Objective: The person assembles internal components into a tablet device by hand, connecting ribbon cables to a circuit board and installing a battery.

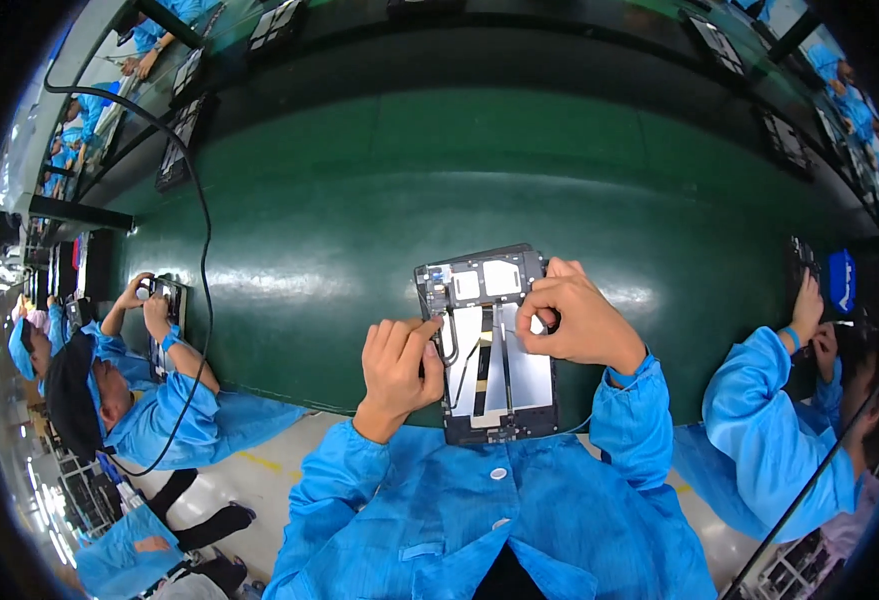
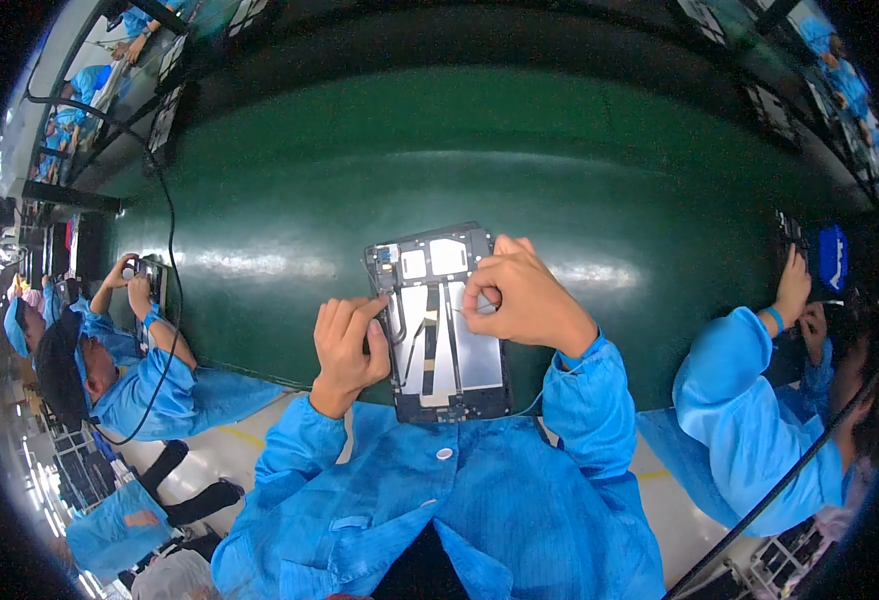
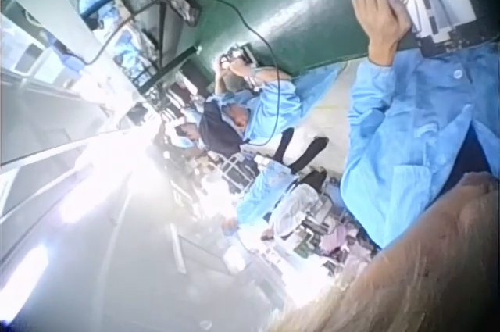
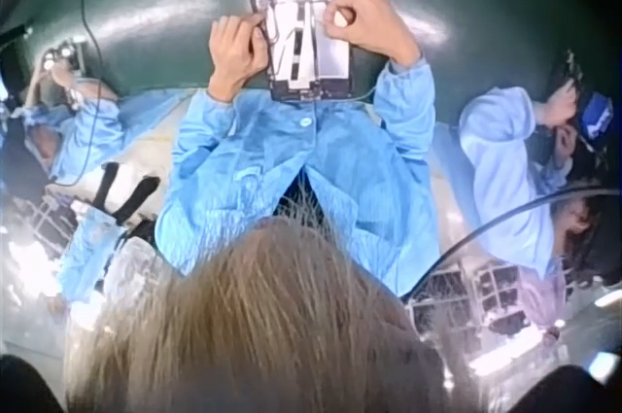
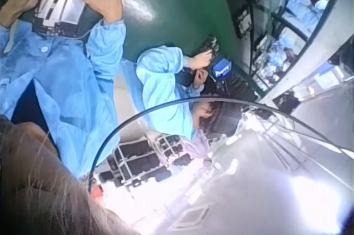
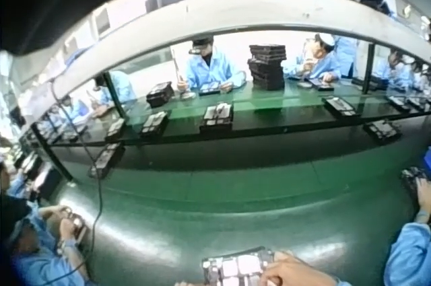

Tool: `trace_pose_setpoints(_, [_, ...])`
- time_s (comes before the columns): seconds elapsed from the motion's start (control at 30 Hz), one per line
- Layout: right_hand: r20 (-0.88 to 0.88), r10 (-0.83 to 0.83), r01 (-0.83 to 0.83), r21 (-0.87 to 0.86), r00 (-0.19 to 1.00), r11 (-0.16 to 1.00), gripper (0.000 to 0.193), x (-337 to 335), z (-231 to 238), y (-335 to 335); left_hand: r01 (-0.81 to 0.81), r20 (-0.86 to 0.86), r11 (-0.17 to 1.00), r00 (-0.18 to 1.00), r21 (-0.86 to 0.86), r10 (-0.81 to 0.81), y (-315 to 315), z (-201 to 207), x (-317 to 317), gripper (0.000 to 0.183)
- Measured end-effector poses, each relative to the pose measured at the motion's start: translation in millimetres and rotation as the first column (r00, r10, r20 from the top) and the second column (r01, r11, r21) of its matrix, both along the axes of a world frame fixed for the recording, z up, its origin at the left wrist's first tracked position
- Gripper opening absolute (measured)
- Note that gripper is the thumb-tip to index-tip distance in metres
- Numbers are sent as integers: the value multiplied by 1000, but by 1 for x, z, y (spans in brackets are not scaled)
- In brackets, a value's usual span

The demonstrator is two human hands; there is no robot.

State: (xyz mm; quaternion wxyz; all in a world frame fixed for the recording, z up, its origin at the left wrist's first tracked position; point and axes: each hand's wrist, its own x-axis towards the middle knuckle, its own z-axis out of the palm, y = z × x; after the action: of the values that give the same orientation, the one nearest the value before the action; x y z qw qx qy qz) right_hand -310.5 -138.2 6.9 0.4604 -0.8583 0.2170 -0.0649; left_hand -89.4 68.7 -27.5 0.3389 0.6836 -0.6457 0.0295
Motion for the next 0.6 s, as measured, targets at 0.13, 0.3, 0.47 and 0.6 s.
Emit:
trace_pose_setpoints(0.13, [-10,-8,8,-15,1000,1000,8,1,1,1,-5,-1,999,1000,32,5,-2,2,-1,30])
trace_pose_setpoints(0.3, [-26,-10,10,-1,1000,1000,8,2,3,1,-5,-10,999,1000,41,6,-5,0,1,30])
trace_pose_setpoints(0.47, [-17,-28,27,-11,999,1000,8,3,2,0,-14,76,994,997,104,6,-4,3,-2,34])
trace_pose_setpoints(0.6, [4,-29,29,9,1000,1000,9,3,1,-3,9,85,993,996,117,-19,-4,4,0,35])
